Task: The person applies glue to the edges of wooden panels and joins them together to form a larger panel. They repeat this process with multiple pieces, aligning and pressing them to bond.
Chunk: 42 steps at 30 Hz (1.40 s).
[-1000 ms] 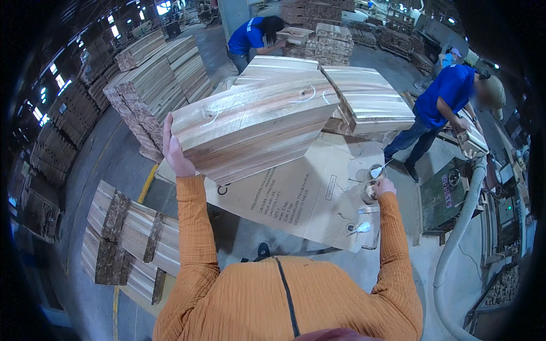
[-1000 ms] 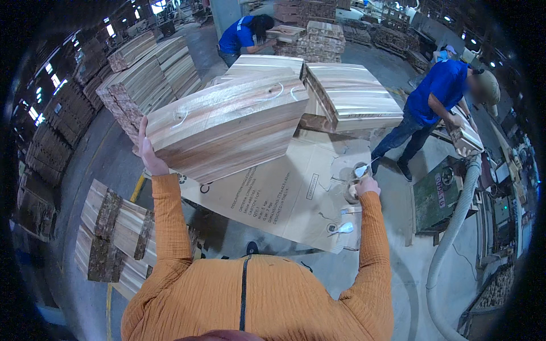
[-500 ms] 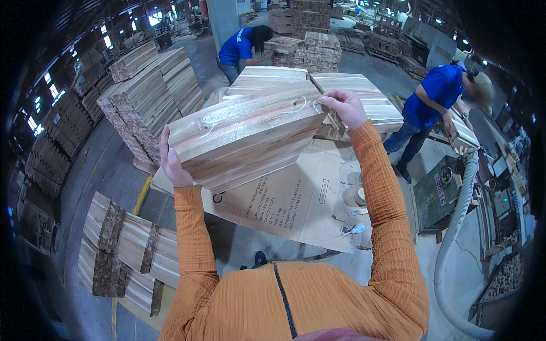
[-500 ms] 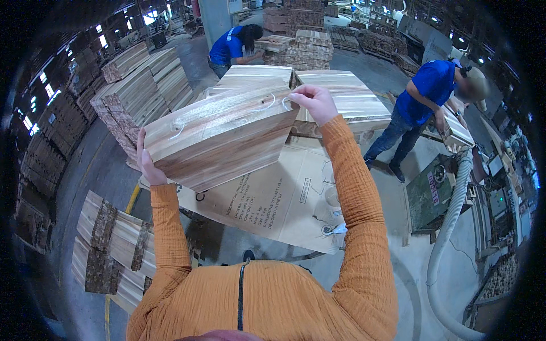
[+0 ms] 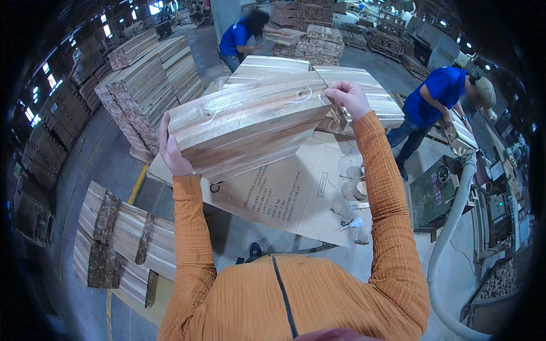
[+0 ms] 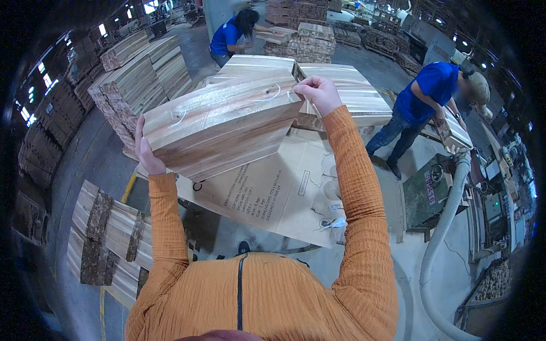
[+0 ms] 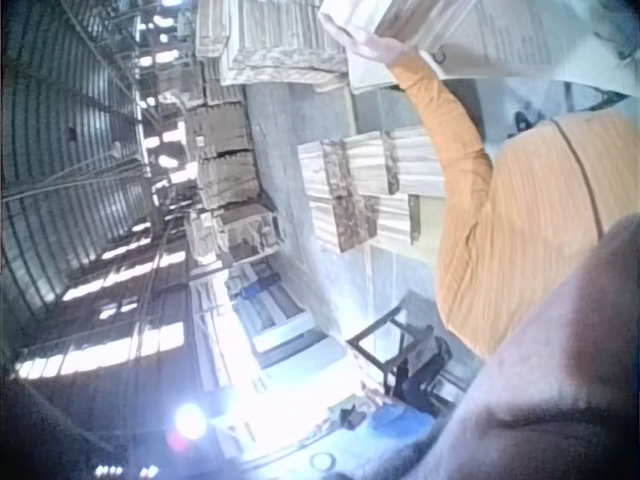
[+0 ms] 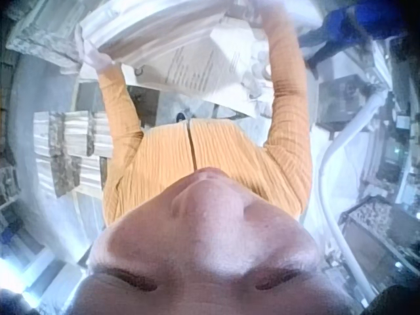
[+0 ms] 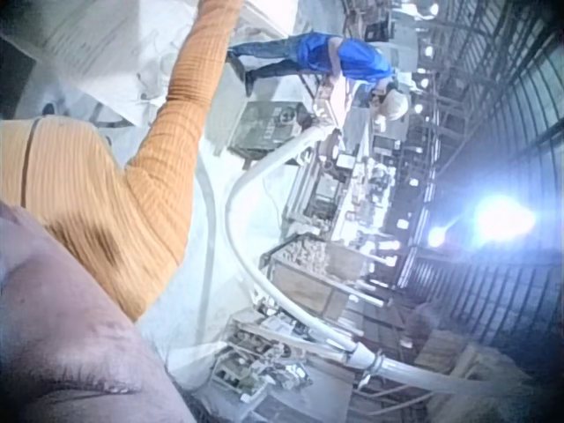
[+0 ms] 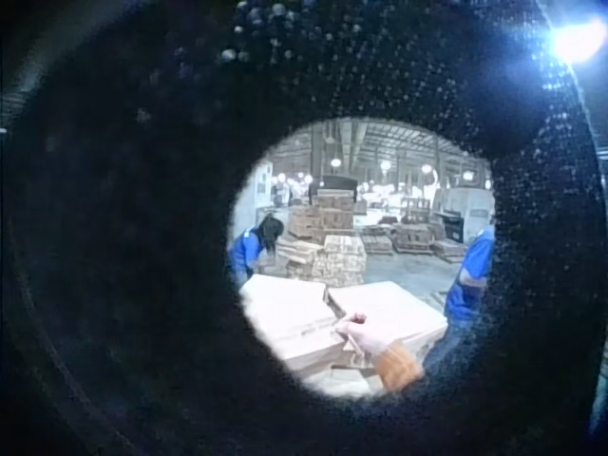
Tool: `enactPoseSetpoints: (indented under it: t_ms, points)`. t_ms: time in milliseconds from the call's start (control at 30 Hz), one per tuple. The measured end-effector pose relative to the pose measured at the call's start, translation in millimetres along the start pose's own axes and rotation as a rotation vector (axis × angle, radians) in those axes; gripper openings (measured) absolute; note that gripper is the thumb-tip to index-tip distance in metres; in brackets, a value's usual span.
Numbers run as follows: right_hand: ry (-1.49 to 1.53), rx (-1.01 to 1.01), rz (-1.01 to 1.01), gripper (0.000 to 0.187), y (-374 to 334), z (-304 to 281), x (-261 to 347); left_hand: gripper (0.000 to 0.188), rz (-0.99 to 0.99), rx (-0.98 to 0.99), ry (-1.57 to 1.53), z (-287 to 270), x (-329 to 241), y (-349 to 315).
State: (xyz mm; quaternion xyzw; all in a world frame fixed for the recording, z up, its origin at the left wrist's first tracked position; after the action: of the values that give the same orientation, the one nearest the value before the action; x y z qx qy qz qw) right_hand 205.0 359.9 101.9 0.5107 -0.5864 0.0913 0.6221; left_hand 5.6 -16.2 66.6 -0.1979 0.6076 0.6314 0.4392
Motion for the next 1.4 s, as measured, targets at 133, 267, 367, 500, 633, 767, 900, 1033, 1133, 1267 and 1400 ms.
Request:
enactPoseSetpoints:
  t_ms: [133, 267, 367, 500, 633, 767, 900, 1033, 1133, 1267, 1400]
  points:
    - [0.040, -0.056, -0.087, 0.013, 2.4, 8.0, 8.4, 0.056, 0.017, -0.020, 0.034, -0.6, -2.4, -1.0]
    - [-0.082, 0.081, -0.136, 0.014, 15.2, 25.9, 16.0, 0.056, 0.016, 0.007, 0.009, 1.3, -2.6, 0.0]
    - [-0.176, 0.167, -0.149, 0.014, 19.0, 42.7, 23.9, 0.057, 0.009, 0.015, -0.012, -1.2, -1.6, -1.1]
    - [-0.643, 0.150, -0.373, 0.016, 13.9, 44.7, 34.9, 0.058, 0.026, 0.020, 0.005, 1.7, -3.6, -0.9]
    - [-0.975, 0.156, -0.564, 0.020, -13.1, 54.7, 52.1, 0.057, 0.016, 0.001, 0.013, -0.7, -4.2, -1.2]
    - [-1.218, 0.077, -0.750, 0.030, -36.7, 62.1, 60.9, 0.057, 0.014, 0.013, -0.030, 0.9, -1.6, 0.4]
    - [-1.291, 0.086, -0.690, 0.037, -38.6, 67.8, 58.7, 0.056, -0.010, 0.003, -0.039, 1.0, 3.1, 5.8]
    - [-1.303, 0.161, -0.696, 0.038, -46.4, 77.3, 59.3, 0.057, 0.017, 0.026, -0.060, -2.2, 4.5, 4.7]
    - [-1.204, 0.195, -0.659, 0.039, -41.6, 69.0, 58.9, 0.057, 0.010, 0.022, -0.058, -1.7, 5.7, 3.8]
    - [-1.227, 0.086, -0.631, 0.037, -30.3, 62.1, 54.9, 0.056, 0.066, 0.038, -0.035, -1.7, 6.7, 5.2]
    - [-1.269, 0.142, -0.658, 0.037, -42.5, 76.2, 56.5, 0.056, 0.005, 0.047, -0.070, -4.6, 9.1, 1.7]
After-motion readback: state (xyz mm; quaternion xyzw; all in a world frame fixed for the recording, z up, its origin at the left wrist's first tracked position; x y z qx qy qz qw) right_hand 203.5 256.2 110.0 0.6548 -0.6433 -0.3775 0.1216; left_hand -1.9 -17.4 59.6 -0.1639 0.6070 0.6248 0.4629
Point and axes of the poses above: each hand's wrist, its own y-axis towards the middle knuckle, its own z-axis out of the palm, x = y × z, the point moved 6 cm from there along y, towards the middle knuckle, and after that the axes turned 14 degrees about -z, right-handed, at the moved point
